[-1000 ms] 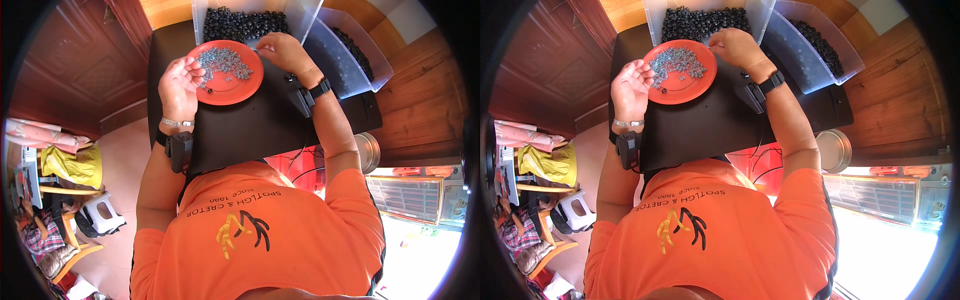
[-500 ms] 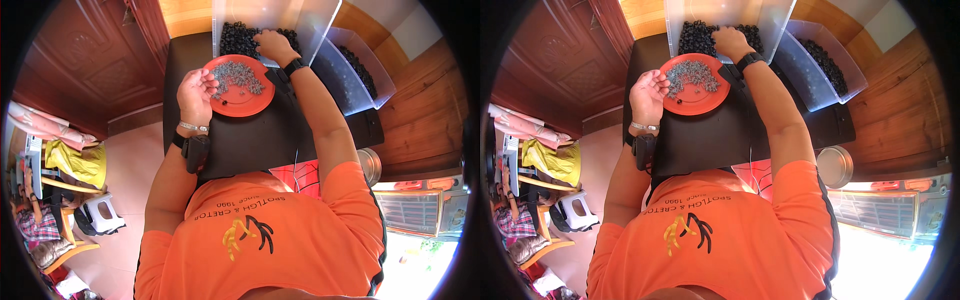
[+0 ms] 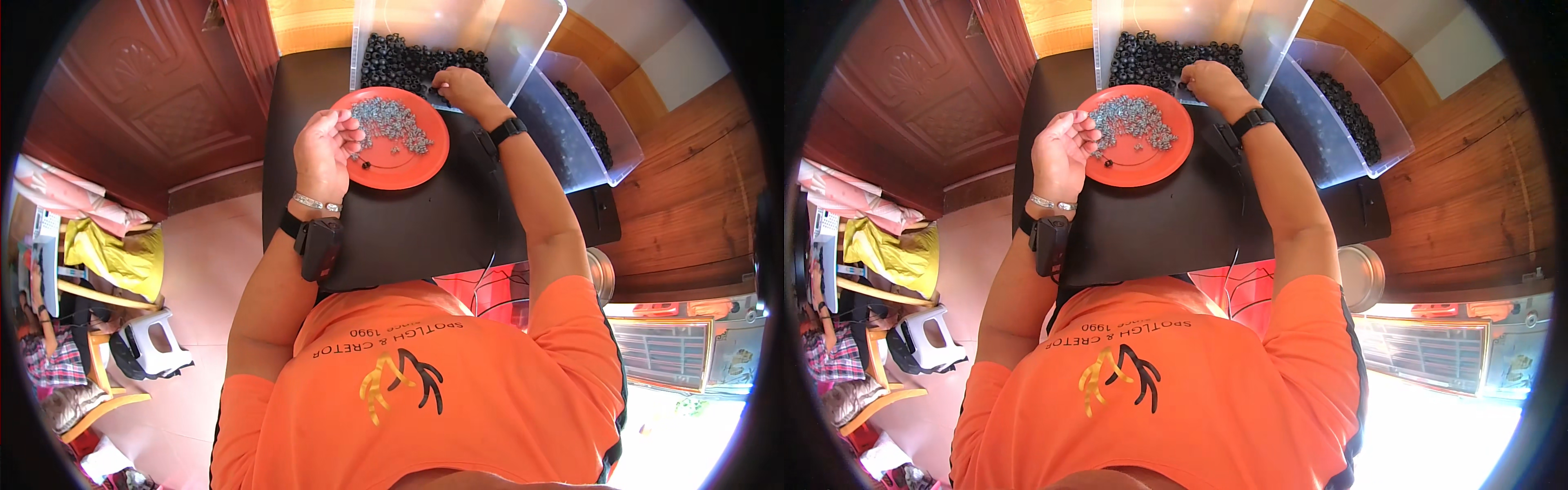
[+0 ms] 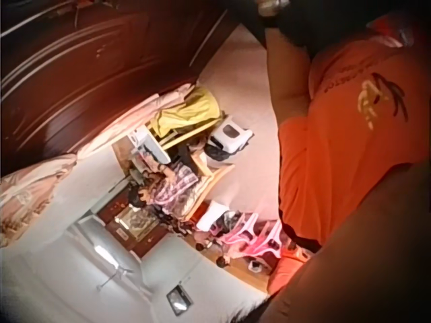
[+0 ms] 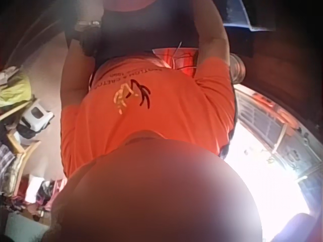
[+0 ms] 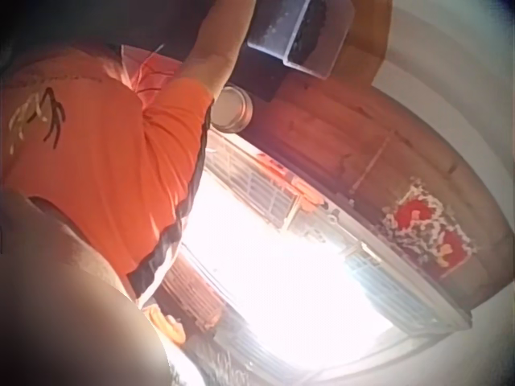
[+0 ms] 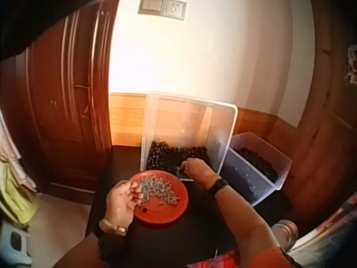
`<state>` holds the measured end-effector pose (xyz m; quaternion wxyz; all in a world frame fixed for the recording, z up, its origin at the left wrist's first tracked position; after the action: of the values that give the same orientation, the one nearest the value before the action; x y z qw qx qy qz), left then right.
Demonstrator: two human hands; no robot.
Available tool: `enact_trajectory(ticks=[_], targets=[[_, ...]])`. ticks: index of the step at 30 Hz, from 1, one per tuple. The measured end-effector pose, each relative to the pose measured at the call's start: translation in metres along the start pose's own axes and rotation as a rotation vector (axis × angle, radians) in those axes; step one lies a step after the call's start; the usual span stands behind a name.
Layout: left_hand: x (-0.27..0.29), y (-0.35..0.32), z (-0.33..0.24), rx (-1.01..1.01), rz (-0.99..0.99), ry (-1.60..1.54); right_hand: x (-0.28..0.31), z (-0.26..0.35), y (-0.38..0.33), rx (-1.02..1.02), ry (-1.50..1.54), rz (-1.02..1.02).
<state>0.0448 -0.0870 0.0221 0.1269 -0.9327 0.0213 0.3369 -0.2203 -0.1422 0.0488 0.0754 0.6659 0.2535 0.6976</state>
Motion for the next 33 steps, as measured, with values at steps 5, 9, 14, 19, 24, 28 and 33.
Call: enact_trajectory(ticks=[5, 9, 14, 19, 24, 28, 33], targets=[[0.001, 0.000, 0.004, 0.027, 0.013, 0.015, 0.024, 0.015, -0.024, 0.027, 0.214, -0.066], [0.000, 0.003, 0.006, 0.038, 0.014, 0.016, 0.030, 0.014, -0.035, -0.020, 0.232, -0.033], [0.000, 0.003, 0.004, 0.027, 0.023, 0.027, 0.037, 0.011, -0.046, -0.100, 0.306, -0.100], [-0.003, 0.000, 0.003, 0.019, 0.049, 0.053, 0.059, 0.023, -0.048, -0.386, 0.775, -0.058], [-0.023, -0.017, 0.007, 0.033, 0.261, 0.167, 0.083, 0.088, -0.043, -0.300, 1.245, 0.012], [-0.031, -0.025, 0.015, 0.032, 0.361, 0.154, 0.076, 0.123, -0.047, -0.178, 1.406, -0.008], [-0.036, -0.027, 0.017, 0.018, 0.413, 0.212, 0.087, 0.141, -0.052, 0.009, 1.119, -0.168]])
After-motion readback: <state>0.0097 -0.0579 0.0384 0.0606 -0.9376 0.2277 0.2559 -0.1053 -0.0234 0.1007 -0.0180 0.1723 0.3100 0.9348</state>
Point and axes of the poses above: each hand's wrist, its own y-axis towards the middle knuckle, its own x-axis out of the back of the hand, z = x × y, the point moved 7 cm from there along y, towards the middle knuckle, and after that the axes turned 11 degrees about -z, right-handed, at the moved point
